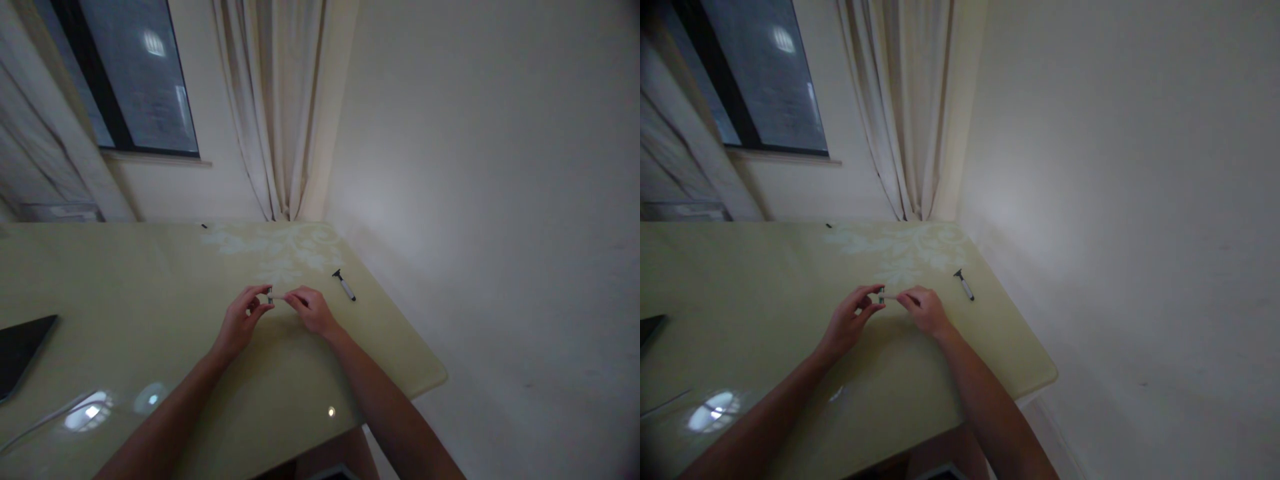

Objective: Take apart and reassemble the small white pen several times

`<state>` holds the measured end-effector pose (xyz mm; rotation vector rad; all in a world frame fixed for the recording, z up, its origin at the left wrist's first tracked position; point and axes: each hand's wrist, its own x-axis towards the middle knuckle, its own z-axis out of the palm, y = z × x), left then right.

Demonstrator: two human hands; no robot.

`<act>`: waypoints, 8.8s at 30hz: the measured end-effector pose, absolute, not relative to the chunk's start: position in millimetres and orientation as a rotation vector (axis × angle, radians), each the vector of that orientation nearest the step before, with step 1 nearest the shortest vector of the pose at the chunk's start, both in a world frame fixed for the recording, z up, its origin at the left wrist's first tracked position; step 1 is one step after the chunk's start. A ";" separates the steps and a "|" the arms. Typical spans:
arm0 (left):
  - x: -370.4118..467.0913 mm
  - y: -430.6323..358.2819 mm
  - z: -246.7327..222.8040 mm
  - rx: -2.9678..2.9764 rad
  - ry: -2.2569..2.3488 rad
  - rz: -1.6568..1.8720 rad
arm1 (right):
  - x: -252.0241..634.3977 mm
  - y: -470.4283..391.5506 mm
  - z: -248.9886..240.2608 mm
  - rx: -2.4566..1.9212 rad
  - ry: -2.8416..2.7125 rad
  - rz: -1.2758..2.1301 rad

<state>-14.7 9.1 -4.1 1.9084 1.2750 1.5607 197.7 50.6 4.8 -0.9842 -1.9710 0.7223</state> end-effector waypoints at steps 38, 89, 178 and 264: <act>-16.3 7.4 -1.7 2.021 1.310 1.629 | 200.8 51.7 2.9 -0.901 -2.006 0.698; -12.8 3.5 0.6 1.992 1.257 1.610 | 199.3 52.0 4.8 -0.926 -1.916 0.757; -17.7 5.7 0.7 1.961 1.290 1.630 | 200.3 48.6 11.1 -0.956 -1.942 0.676; 132.1 93.3 -17.0 2.132 1.758 0.811 | 259.1 76.7 17.0 -1.979 -1.814 -0.072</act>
